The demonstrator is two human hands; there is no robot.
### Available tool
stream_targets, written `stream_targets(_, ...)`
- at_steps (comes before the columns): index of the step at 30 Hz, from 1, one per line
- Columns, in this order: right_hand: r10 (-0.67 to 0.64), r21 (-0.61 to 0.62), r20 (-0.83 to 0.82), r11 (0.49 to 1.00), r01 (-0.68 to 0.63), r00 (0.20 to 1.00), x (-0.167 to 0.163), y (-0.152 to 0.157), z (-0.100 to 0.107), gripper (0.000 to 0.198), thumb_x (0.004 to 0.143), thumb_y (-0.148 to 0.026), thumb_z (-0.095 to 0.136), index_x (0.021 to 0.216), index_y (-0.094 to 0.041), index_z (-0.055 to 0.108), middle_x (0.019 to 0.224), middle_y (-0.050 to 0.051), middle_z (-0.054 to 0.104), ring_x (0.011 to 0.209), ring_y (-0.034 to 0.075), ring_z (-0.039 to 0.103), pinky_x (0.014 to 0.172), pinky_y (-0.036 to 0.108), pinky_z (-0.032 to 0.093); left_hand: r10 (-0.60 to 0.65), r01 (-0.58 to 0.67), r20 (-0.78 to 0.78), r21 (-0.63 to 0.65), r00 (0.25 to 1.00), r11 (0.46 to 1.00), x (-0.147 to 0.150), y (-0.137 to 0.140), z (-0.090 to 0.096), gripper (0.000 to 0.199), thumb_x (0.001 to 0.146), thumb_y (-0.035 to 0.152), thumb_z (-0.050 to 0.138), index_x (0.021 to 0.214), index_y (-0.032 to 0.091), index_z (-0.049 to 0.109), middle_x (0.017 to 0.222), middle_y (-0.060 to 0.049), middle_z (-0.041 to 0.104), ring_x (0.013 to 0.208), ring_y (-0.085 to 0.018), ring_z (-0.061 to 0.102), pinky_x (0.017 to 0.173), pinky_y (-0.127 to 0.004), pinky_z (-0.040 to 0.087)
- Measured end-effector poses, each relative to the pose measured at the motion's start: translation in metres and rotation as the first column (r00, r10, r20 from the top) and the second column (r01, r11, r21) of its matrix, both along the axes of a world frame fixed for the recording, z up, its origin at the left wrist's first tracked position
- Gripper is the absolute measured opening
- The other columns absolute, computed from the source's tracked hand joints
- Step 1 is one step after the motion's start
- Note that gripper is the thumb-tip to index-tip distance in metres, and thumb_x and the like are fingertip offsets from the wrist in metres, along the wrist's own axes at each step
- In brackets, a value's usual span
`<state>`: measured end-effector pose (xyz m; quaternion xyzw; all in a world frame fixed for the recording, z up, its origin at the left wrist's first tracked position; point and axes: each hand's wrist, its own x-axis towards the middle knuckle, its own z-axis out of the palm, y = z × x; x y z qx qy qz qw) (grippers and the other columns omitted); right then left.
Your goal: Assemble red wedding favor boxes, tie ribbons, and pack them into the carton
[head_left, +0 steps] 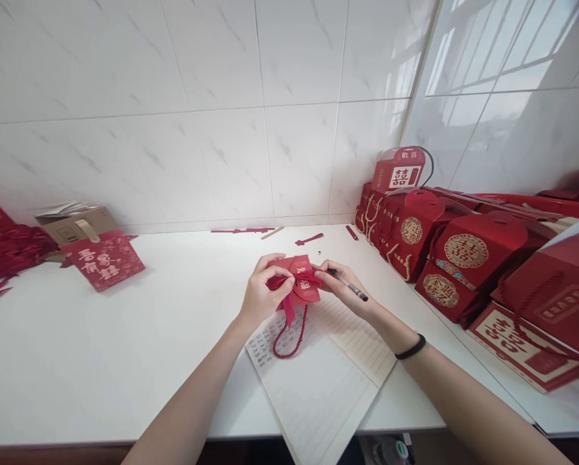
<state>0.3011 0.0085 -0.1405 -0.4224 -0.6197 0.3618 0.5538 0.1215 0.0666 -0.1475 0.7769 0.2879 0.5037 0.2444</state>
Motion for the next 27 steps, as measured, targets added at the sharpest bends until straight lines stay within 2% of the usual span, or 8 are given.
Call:
stream_targets(3, -0.034, 0.036, 0.112, 0.999, 0.030, 0.993, -0.001, -0.002, 0.002, 0.031, 0.082, -0.041, 0.057, 0.065, -0.016, 0.047, 0.064, -0.001, 0.044, 0.061, 0.011, 0.040, 0.058, 0.023, 0.035, 0.050, -0.048, 0.048, -0.037, 0.998, 0.998, 0.000, 0.001, 0.000, 0.006, 0.075, 0.024, 0.061, 0.070, 0.021, 0.064, 0.114, -0.005, 0.056, 0.110, -0.022, 0.054, 0.090, -0.036, 0.049)
stream_targets(8, -0.051, 0.021, 0.240, 0.999, 0.048, 0.969, 0.005, 0.000, -0.002, 0.031, 0.082, -0.041, 0.053, 0.065, -0.016, 0.048, 0.063, -0.001, 0.045, 0.059, 0.012, 0.039, 0.056, 0.024, 0.031, 0.108, -0.105, 0.062, -0.060, 0.992, 0.993, 0.001, 0.002, -0.001, 0.007, 0.075, 0.023, 0.060, 0.070, 0.021, 0.063, 0.110, -0.005, 0.057, 0.111, -0.022, 0.053, 0.094, -0.038, 0.046)
stream_targets(11, -0.006, -0.028, 0.265, 1.000, 0.014, 0.964, 0.010, 0.000, -0.002, 0.033, 0.082, -0.044, 0.054, 0.066, -0.016, 0.049, 0.063, 0.000, 0.049, 0.060, 0.012, 0.042, 0.057, 0.025, 0.036, 0.116, -0.112, 0.063, -0.061, 0.991, 0.992, 0.002, 0.002, 0.000, 0.007, 0.075, 0.023, 0.060, 0.069, 0.021, 0.063, 0.110, -0.005, 0.057, 0.111, -0.022, 0.053, 0.094, -0.038, 0.045)
stream_targets(14, 0.087, -0.092, 0.199, 0.993, -0.070, 0.976, 0.013, -0.003, 0.000, 0.034, 0.082, -0.046, 0.056, 0.067, -0.016, 0.049, 0.065, 0.000, 0.048, 0.063, 0.013, 0.046, 0.067, 0.030, 0.047, 0.107, -0.105, 0.044, -0.061, 0.993, 0.993, 0.003, 0.002, 0.001, 0.008, 0.075, 0.022, 0.060, 0.068, 0.021, 0.063, 0.109, -0.005, 0.057, 0.110, -0.022, 0.053, 0.094, -0.038, 0.046)
stream_targets(17, 0.144, -0.148, 0.135, 0.981, -0.124, 0.980, 0.013, -0.008, 0.006, 0.035, 0.081, -0.046, 0.058, 0.067, -0.016, 0.048, 0.067, 0.000, 0.047, 0.065, 0.012, 0.049, 0.076, 0.036, 0.053, 0.094, -0.093, 0.024, -0.048, 0.995, 0.995, 0.003, 0.002, 0.001, 0.007, 0.075, 0.021, 0.060, 0.069, 0.021, 0.063, 0.109, -0.005, 0.057, 0.108, -0.022, 0.054, 0.093, -0.038, 0.046)
stream_targets(22, 0.175, -0.255, 0.216, 0.960, -0.118, 0.960, 0.015, -0.015, 0.016, 0.034, 0.080, -0.044, 0.060, 0.068, -0.014, 0.049, 0.070, 0.000, 0.047, 0.068, 0.013, 0.052, 0.066, 0.032, 0.057, 0.089, -0.089, -0.011, 0.001, 0.996, 0.996, 0.005, -0.002, 0.001, 0.006, 0.075, 0.021, 0.059, 0.070, 0.020, 0.063, 0.112, -0.005, 0.056, 0.110, -0.022, 0.053, 0.094, -0.038, 0.045)
stream_targets(27, 0.178, -0.323, 0.321, 0.944, -0.070, 0.930, 0.018, -0.017, 0.016, 0.030, 0.080, -0.040, 0.058, 0.067, -0.013, 0.052, 0.074, 0.005, 0.057, 0.073, 0.016, 0.058, 0.063, 0.030, 0.057, 0.105, -0.106, -0.028, -0.016, 0.994, 0.994, 0.006, -0.001, 0.001, 0.007, 0.075, 0.019, 0.059, 0.070, 0.020, 0.064, 0.111, -0.005, 0.056, 0.107, -0.021, 0.054, 0.094, -0.038, 0.045)
